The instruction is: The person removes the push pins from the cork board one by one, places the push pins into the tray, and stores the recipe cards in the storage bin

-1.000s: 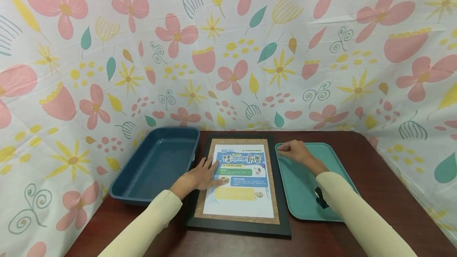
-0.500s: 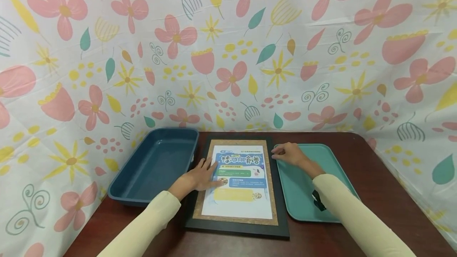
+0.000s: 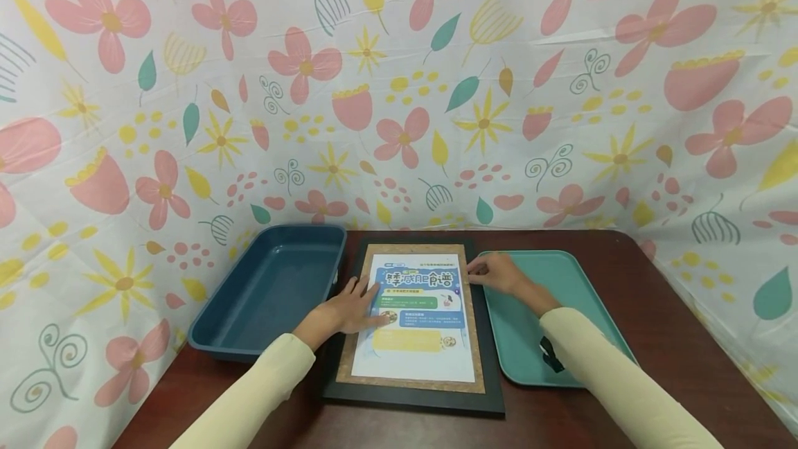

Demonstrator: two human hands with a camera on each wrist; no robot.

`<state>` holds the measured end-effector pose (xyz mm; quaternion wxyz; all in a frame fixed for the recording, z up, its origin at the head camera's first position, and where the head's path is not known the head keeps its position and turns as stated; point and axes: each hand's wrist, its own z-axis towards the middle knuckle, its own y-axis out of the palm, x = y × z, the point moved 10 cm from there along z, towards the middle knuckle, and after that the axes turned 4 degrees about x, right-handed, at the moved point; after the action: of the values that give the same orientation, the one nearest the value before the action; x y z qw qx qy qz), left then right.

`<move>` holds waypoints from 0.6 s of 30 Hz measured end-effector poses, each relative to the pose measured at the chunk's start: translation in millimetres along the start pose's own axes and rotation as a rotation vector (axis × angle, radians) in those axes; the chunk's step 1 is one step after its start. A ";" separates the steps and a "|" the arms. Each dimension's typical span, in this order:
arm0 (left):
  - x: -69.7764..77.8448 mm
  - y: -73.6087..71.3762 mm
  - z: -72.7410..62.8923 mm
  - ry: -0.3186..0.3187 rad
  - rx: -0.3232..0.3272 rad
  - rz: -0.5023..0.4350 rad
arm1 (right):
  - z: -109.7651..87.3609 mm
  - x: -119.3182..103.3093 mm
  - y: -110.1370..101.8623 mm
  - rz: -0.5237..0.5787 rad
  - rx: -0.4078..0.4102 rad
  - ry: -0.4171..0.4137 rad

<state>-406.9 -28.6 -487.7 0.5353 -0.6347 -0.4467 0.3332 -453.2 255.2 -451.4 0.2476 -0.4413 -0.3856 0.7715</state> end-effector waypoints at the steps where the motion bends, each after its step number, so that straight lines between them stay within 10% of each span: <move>1: 0.0 0.0 0.1 0.001 0.000 0.000 | -0.4 -2.8 0.6 0.003 0.001 -0.014; 18: -0.6 0.0 0.3 -0.001 -0.010 0.001 | -1.4 -17.8 16.0 0.050 -0.053 -0.058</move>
<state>-407.4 -29.0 -487.8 0.5316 -0.6376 -0.4483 0.3316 -444.0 233.6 -456.1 0.2055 -0.4346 -0.4018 0.7794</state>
